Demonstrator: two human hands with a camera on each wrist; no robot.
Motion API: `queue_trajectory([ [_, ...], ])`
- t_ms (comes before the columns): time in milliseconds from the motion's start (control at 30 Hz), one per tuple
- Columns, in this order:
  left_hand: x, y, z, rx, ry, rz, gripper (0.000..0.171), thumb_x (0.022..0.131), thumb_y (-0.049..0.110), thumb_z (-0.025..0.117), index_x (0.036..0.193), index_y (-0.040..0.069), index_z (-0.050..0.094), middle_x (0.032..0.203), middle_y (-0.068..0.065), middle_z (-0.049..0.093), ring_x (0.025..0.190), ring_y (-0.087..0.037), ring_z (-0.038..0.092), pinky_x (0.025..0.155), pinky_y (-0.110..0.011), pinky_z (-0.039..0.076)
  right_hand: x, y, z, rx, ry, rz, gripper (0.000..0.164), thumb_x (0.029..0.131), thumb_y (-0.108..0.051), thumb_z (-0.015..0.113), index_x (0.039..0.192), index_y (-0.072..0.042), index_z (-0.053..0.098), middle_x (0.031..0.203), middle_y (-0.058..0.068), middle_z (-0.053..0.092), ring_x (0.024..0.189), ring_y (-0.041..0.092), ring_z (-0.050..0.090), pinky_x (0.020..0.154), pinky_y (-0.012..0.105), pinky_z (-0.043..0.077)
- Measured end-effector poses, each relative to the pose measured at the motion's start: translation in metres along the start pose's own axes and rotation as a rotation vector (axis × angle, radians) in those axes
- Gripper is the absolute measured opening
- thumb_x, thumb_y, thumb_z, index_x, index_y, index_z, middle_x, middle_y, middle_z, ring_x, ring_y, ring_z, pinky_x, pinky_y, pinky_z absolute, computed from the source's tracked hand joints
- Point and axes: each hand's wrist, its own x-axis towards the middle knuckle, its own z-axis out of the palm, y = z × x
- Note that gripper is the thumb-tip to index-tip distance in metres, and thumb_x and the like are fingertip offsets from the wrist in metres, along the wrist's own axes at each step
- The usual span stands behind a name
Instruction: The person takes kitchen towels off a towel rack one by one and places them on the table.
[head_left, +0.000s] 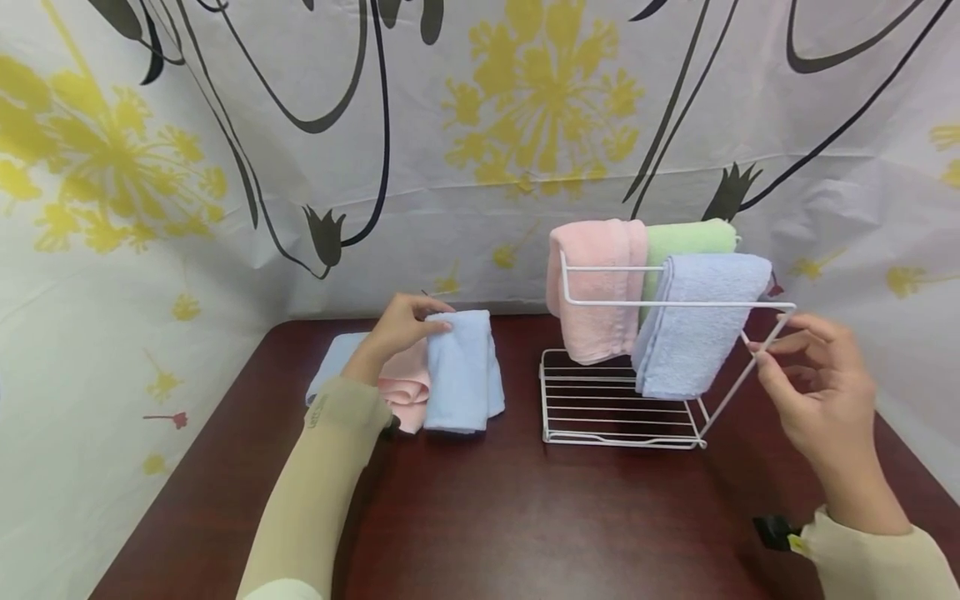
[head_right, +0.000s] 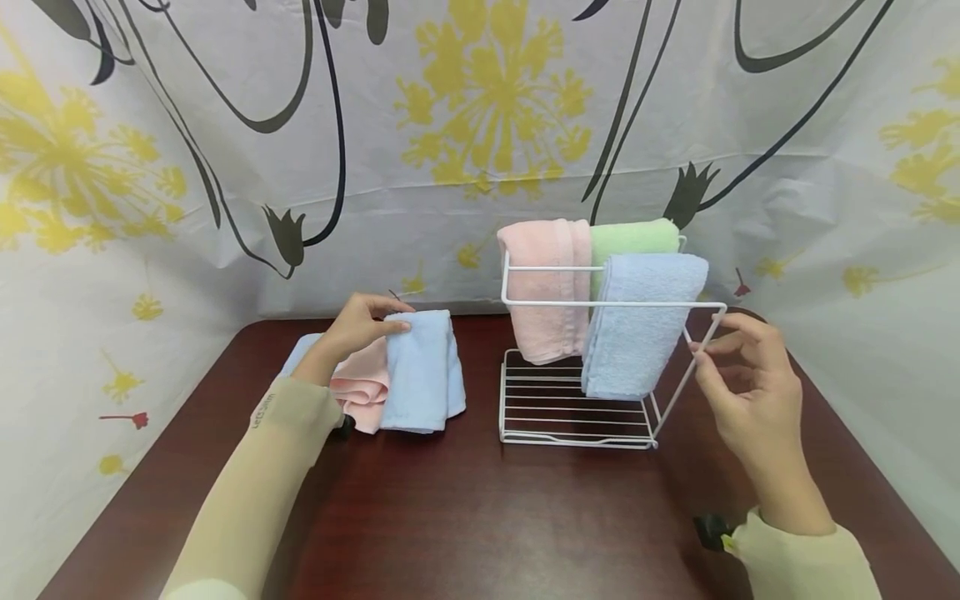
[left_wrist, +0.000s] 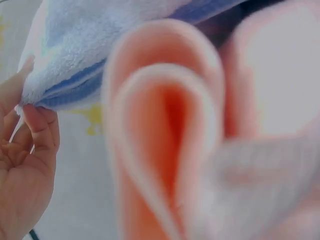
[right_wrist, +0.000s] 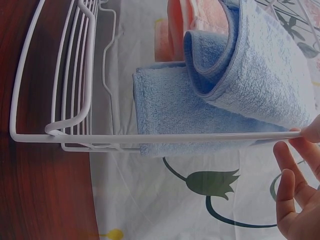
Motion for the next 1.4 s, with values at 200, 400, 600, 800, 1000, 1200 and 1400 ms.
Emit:
queue_trajectory([
  [200,0.008,-0.018,0.007,0.022,0.03,-0.027,0.024,0.087,0.013,0.077,0.11,0.006,0.076,0.113,-0.014,0.073,0.084,-0.015,0.059,0.073,-0.021,0.049,0.0,0.0,0.0,-0.003,-0.009,-0.002,0.051,0.08,0.021,0.058,0.13,0.015,0.048,0.093,-0.017,0.066,0.089,-0.008,0.066,0.071,0.003,0.047],
  [400,0.012,-0.029,0.013,0.017,0.057,-0.037,0.026,0.087,0.009,0.075,0.113,0.004,0.074,0.115,-0.017,0.072,0.084,-0.015,0.058,0.072,-0.02,0.047,0.0,-0.001,0.0,-0.003,-0.007,0.003,0.051,0.08,0.021,0.058,0.13,0.015,0.048,0.093,-0.017,0.066,0.088,-0.008,0.066,0.071,0.003,0.047],
  [600,0.015,-0.038,0.02,-0.008,0.076,-0.022,0.026,0.089,0.007,0.073,0.114,0.002,0.073,0.116,-0.019,0.07,0.084,-0.015,0.061,0.069,-0.018,0.05,0.0,-0.001,-0.001,-0.008,-0.006,0.005,0.051,0.08,0.021,0.058,0.13,0.015,0.048,0.094,-0.017,0.066,0.089,-0.008,0.066,0.072,0.003,0.047],
  [800,0.012,-0.044,0.029,-0.079,0.069,-0.146,0.023,0.093,0.014,0.07,0.115,0.009,0.074,0.109,-0.013,0.068,0.085,-0.018,0.057,0.066,-0.022,0.05,-0.001,-0.001,-0.001,-0.019,-0.006,0.003,0.051,0.08,0.021,0.058,0.13,0.015,0.048,0.094,-0.018,0.065,0.089,-0.008,0.066,0.071,0.003,0.047],
  [1000,0.009,-0.05,0.033,-0.036,0.092,-0.149,0.024,0.093,0.014,0.07,0.116,0.009,0.074,0.1,-0.013,0.069,0.08,-0.018,0.057,0.066,-0.023,0.049,-0.002,-0.002,-0.001,-0.031,-0.012,-0.003,0.051,0.081,0.021,0.058,0.131,0.015,0.048,0.095,-0.018,0.065,0.09,-0.009,0.065,0.072,0.002,0.046],
  [1200,0.011,-0.05,0.034,0.001,0.119,-0.146,0.023,0.092,0.013,0.071,0.114,0.009,0.074,0.107,-0.014,0.07,0.093,-0.022,0.061,0.075,-0.022,0.049,-0.001,-0.002,-0.002,-0.029,-0.011,0.009,0.052,0.081,0.021,0.058,0.132,0.013,0.047,0.095,-0.019,0.065,0.091,-0.009,0.065,0.072,0.002,0.046],
  [1400,0.01,-0.048,0.035,-0.027,0.114,-0.188,0.027,0.092,0.017,0.071,0.118,0.01,0.072,0.109,-0.012,0.07,0.101,-0.022,0.062,0.089,-0.029,0.05,-0.001,0.0,-0.002,-0.028,-0.009,0.006,0.052,0.081,0.021,0.058,0.131,0.014,0.047,0.095,-0.019,0.065,0.091,-0.009,0.065,0.071,0.002,0.046],
])
